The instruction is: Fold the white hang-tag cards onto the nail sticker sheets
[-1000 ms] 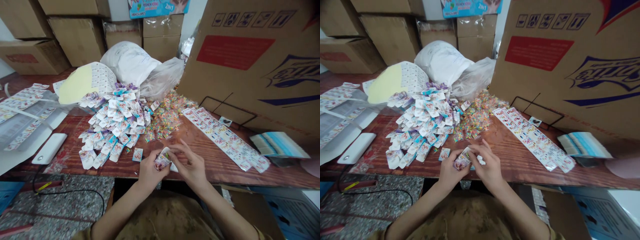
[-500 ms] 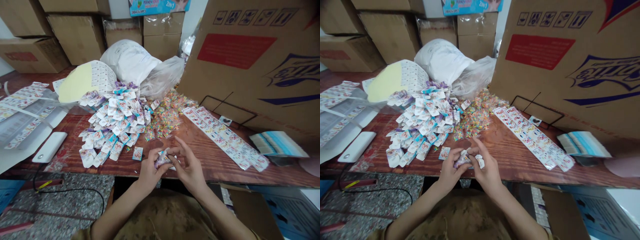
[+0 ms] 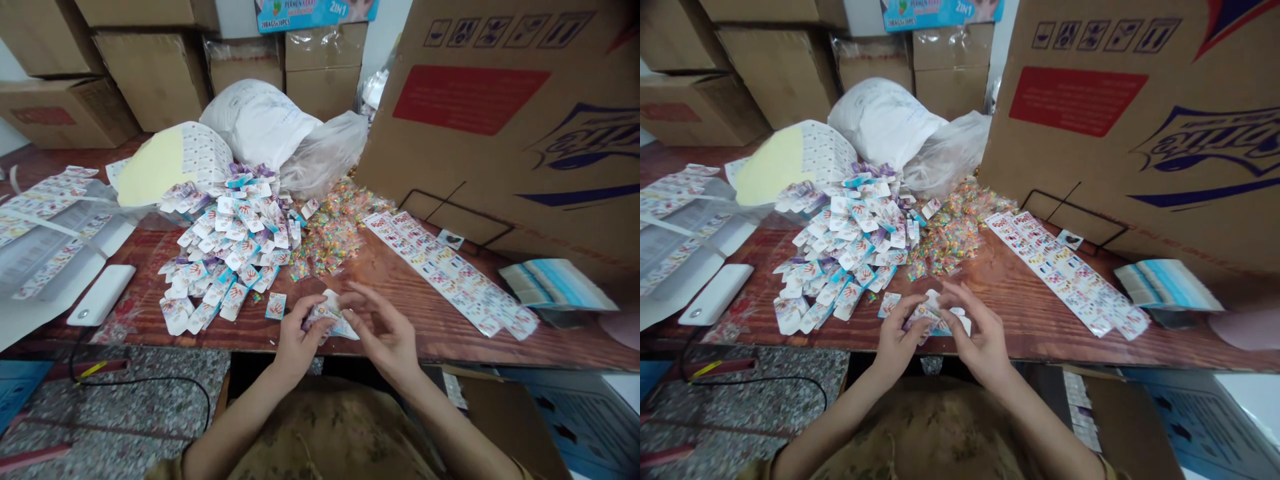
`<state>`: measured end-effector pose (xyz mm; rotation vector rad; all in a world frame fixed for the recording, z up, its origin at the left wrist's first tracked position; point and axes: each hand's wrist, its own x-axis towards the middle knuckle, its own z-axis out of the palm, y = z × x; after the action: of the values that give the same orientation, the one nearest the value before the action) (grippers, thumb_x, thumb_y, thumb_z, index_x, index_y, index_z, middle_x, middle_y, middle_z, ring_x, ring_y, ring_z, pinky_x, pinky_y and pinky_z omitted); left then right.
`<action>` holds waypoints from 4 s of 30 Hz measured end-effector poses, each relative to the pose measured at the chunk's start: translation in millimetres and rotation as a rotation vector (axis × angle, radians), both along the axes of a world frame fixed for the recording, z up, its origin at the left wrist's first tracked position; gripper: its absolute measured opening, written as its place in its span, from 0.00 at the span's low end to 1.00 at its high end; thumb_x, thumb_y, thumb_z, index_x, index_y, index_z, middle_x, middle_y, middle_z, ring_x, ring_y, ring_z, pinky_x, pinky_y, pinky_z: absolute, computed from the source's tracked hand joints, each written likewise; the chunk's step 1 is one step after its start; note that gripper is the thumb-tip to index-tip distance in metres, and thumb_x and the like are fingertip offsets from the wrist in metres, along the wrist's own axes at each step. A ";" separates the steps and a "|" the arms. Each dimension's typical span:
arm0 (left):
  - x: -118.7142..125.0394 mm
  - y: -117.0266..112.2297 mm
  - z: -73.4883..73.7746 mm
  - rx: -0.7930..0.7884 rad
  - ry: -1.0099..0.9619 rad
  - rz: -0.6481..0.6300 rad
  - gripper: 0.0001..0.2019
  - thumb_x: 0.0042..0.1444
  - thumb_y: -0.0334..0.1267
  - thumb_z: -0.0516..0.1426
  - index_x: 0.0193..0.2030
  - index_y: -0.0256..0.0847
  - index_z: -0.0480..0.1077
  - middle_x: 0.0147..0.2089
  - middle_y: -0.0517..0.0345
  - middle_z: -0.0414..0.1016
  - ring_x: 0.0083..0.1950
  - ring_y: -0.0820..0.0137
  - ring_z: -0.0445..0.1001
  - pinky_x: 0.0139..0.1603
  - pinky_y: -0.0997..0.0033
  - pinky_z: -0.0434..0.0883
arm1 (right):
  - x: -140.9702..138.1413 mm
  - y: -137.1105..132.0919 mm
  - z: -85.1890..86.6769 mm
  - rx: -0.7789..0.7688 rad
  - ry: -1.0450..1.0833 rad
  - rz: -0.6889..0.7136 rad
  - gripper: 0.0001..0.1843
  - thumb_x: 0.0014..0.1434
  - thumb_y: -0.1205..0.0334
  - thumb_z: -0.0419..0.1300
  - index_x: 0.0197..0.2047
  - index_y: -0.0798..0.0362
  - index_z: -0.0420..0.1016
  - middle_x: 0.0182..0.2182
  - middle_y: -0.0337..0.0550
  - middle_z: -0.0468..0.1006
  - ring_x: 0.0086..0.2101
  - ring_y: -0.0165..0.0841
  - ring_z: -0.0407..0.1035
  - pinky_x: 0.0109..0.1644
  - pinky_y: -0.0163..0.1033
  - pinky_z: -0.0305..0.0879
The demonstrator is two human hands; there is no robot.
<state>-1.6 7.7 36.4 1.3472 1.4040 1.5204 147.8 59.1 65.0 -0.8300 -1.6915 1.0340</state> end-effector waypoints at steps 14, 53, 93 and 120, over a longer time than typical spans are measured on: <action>12.3 -3.8 7.2 -0.066 0.085 0.133 0.09 0.68 0.40 0.46 0.50 0.40 0.60 0.34 0.60 0.72 0.30 0.74 0.72 0.32 0.75 0.67 | -7.7 -10.4 -2.7 -0.139 0.087 0.010 0.08 0.58 0.58 0.65 0.40 0.47 0.84 0.34 0.44 0.78 0.36 0.34 0.72 0.40 0.38 0.68; 7.1 -9.9 -2.4 0.019 0.178 0.020 0.09 0.67 0.36 0.46 0.50 0.41 0.64 0.41 0.55 0.74 0.38 0.71 0.74 0.39 0.73 0.69 | -4.6 -5.3 -8.2 -0.980 0.433 0.226 0.14 0.48 0.54 0.70 0.37 0.49 0.76 0.34 0.39 0.79 0.34 0.34 0.73 0.40 0.41 0.69; 3.2 -26.6 0.6 -0.149 0.185 0.084 0.12 0.68 0.39 0.43 0.51 0.41 0.63 0.34 0.58 0.73 0.30 0.70 0.73 0.33 0.71 0.66 | -3.5 -15.7 -5.4 -0.204 -0.039 0.245 0.09 0.60 0.57 0.63 0.40 0.47 0.84 0.34 0.44 0.80 0.36 0.35 0.73 0.42 0.40 0.69; -71.9 -22.0 -25.2 -0.503 1.389 0.406 0.26 0.64 0.53 0.49 0.63 0.41 0.65 0.47 0.42 0.68 0.48 0.51 0.69 0.45 0.52 0.71 | 20.5 19.8 -58.2 0.147 -0.630 0.189 0.33 0.58 0.56 0.63 0.65 0.49 0.62 0.56 0.49 0.73 0.55 0.41 0.69 0.57 0.45 0.67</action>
<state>-73.4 -14.3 11.2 1.8763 2.7377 0.1121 168.3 78.9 6.8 -0.9754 -2.3842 0.7983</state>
